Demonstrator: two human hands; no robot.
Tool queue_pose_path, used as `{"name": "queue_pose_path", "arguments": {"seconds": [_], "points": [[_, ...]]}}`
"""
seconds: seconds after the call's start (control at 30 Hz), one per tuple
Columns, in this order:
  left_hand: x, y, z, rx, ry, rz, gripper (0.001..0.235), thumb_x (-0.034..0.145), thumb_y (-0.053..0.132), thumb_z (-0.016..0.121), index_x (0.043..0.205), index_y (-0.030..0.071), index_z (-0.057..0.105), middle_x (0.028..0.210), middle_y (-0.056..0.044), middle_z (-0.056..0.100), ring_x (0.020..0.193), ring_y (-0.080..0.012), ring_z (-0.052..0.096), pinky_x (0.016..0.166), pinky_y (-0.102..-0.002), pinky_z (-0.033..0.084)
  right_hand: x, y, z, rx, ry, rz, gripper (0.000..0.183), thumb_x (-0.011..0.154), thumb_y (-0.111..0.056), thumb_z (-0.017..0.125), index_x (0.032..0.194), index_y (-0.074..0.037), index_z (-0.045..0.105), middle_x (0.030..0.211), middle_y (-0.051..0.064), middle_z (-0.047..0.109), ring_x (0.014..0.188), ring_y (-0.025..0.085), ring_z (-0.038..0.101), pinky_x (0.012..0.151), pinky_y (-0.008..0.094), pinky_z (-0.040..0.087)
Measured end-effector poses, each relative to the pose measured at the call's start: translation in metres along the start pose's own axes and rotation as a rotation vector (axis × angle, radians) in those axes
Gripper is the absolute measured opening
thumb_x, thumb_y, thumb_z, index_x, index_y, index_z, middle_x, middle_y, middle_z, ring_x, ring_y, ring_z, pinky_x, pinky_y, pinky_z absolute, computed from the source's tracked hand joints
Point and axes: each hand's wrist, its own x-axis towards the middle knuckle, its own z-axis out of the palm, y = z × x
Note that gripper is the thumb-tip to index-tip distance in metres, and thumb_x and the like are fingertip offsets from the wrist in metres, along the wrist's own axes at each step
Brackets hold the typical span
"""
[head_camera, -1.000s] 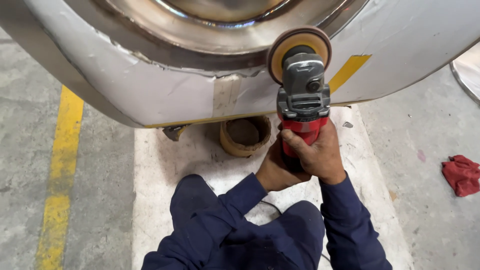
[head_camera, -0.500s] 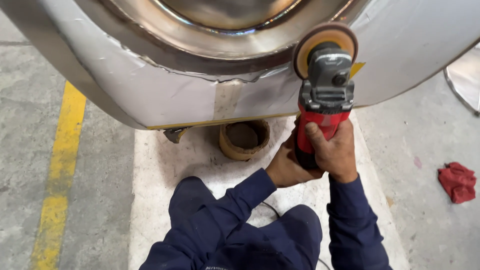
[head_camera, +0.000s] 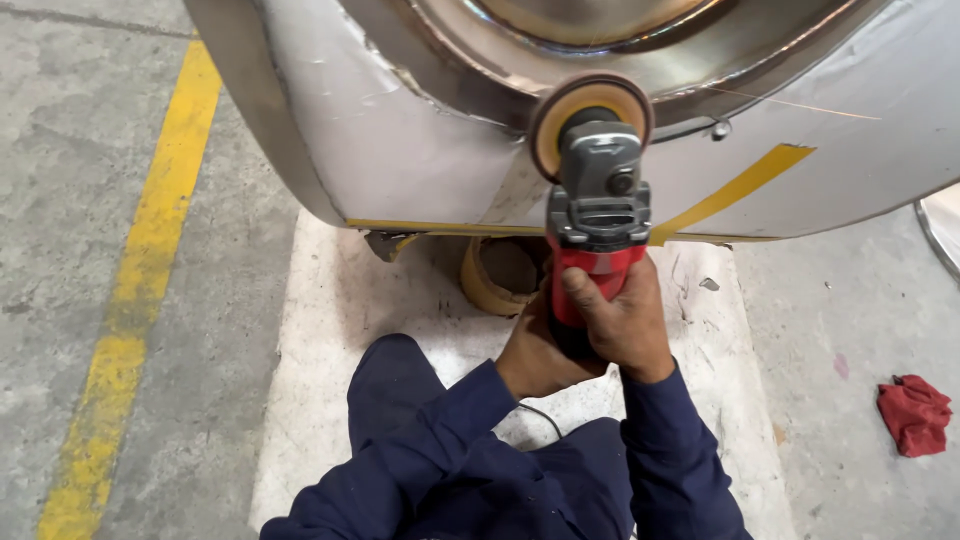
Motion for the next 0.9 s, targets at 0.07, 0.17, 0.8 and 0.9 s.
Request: {"name": "queue_pose_path", "arguments": {"seconds": [0.07, 0.17, 0.8, 0.9], "points": [[-0.004, 0.007, -0.017, 0.018, 0.009, -0.037, 0.094, 0.07, 0.02, 0.089, 0.149, 0.006, 0.039, 0.138, -0.016, 0.06, 0.125, -0.0302, 0.064, 0.104, -0.04, 0.055, 0.006, -0.01, 0.016, 0.018, -0.03, -0.008, 0.05, 0.097, -0.04, 0.073, 0.128, -0.003, 0.064, 0.116, 0.007, 0.073, 0.106, 0.017, 0.069, 0.095, 0.033, 0.056], [-0.007, 0.008, -0.036, -0.027, 0.027, -0.079, 0.088, 0.072, 0.019, 0.087, 0.145, 0.006, 0.04, 0.135, -0.015, 0.06, 0.122, -0.0296, 0.064, 0.102, -0.039, 0.055, 0.015, -0.028, 0.038, 0.054, -0.079, -0.025, 0.048, 0.098, -0.037, 0.074, 0.13, -0.003, 0.062, 0.119, 0.007, 0.072, 0.108, 0.017, 0.068, 0.098, 0.033, 0.055], [0.008, 0.003, -0.006, -0.018, -0.039, -0.04, 0.087, 0.073, 0.02, 0.087, 0.144, 0.005, 0.04, 0.137, -0.014, 0.058, 0.126, -0.0293, 0.061, 0.107, -0.04, 0.052, 0.008, -0.014, 0.01, -0.013, -0.065, 0.009, 0.047, 0.095, -0.035, 0.077, 0.127, -0.004, 0.062, 0.118, 0.008, 0.073, 0.108, 0.018, 0.069, 0.097, 0.034, 0.056], [0.009, 0.002, 0.003, -0.143, -0.063, -0.108, 0.091, 0.07, 0.022, 0.087, 0.145, 0.006, 0.038, 0.137, -0.014, 0.058, 0.127, -0.0285, 0.061, 0.108, -0.039, 0.052, 0.006, -0.007, -0.002, -0.053, -0.041, 0.045, 0.048, 0.093, -0.037, 0.077, 0.126, -0.004, 0.064, 0.117, 0.008, 0.073, 0.106, 0.018, 0.07, 0.095, 0.033, 0.057]]}}
